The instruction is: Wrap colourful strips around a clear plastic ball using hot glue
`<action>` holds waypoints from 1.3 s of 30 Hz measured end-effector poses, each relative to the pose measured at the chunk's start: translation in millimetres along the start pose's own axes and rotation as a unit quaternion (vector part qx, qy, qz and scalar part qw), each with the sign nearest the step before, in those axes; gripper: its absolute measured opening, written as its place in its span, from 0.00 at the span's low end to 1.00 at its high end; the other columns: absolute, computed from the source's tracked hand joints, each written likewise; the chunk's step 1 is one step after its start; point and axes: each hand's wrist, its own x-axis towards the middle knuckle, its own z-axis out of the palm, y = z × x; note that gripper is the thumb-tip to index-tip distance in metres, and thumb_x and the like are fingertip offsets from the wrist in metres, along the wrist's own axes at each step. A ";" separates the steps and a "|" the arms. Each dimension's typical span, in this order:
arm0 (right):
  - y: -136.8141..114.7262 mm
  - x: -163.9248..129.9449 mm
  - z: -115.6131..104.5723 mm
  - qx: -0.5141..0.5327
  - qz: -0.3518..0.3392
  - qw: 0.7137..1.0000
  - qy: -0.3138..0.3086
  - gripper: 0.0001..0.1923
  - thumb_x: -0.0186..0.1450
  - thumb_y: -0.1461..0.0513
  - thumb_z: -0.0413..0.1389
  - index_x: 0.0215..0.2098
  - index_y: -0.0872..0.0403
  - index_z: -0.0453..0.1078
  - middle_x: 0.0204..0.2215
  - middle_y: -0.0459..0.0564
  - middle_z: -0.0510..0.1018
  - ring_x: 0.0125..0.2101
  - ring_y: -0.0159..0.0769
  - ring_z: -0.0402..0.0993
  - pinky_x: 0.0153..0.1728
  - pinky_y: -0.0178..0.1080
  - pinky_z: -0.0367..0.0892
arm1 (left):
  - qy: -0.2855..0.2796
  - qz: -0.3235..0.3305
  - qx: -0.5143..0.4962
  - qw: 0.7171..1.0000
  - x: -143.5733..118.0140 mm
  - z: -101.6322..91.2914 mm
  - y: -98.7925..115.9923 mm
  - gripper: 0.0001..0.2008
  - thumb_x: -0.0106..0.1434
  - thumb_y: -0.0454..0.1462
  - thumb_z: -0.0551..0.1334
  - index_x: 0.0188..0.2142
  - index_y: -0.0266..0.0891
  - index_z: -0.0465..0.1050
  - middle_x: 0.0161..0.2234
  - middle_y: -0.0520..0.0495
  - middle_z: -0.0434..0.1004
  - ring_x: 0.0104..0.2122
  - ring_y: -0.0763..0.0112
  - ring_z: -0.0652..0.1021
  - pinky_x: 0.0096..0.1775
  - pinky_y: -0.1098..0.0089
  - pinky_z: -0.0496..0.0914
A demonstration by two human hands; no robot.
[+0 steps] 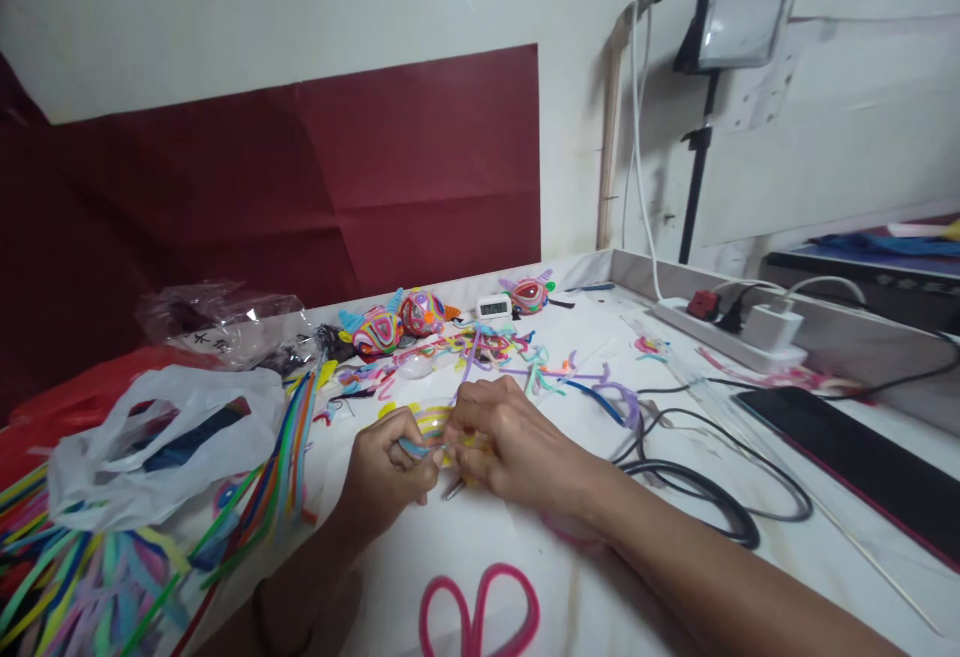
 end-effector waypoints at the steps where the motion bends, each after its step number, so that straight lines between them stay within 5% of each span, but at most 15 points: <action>1: 1.2 0.2 -1.2 0.025 0.007 1.000 0.003 0.06 0.61 0.70 0.54 0.34 0.55 0.70 0.31 0.47 0.73 0.34 0.35 0.69 0.41 0.41 0.60 | -0.009 -0.022 -0.019 1.000 0.0 0.1 -0.3 0.11 0.48 0.36 0.61 0.20 0.43 0.57 0.14 0.59 0.60 0.11 0.76 0.68 0.14 0.77 0.58; 8: 2.0 4.1 -8.9 0.098 0.057 0.993 0.033 0.07 0.62 0.68 0.52 0.33 0.55 0.72 0.29 0.47 0.74 0.31 0.33 0.68 0.34 0.37 0.64 | -0.013 -0.093 -0.085 0.992 0.0 2.0 -2.4 0.11 0.47 0.37 0.63 0.21 0.42 0.58 0.11 0.61 0.61 0.08 0.77 0.66 0.12 0.77 0.57; 14: 4.1 3.4 -0.4 0.056 0.014 0.997 0.041 0.08 0.57 0.71 0.53 0.31 0.55 0.71 0.29 0.46 0.73 0.30 0.33 0.68 0.35 0.38 0.62 | -0.014 -0.107 -0.091 0.990 2.0 1.0 1.0 0.10 0.46 0.37 0.63 0.21 0.42 0.59 0.10 0.61 0.62 0.08 0.76 0.66 0.13 0.77 0.57; 39: 2.7 7.1 1.8 -0.059 -0.007 0.998 0.006 0.03 0.59 0.69 0.60 0.31 0.58 0.72 0.30 0.46 0.73 0.34 0.34 0.68 0.38 0.39 0.53 | 0.003 -0.091 -0.062 0.994 1.3 1.8 7.4 0.11 0.47 0.37 0.64 0.22 0.41 0.59 0.13 0.62 0.62 0.10 0.78 0.68 0.15 0.78 0.59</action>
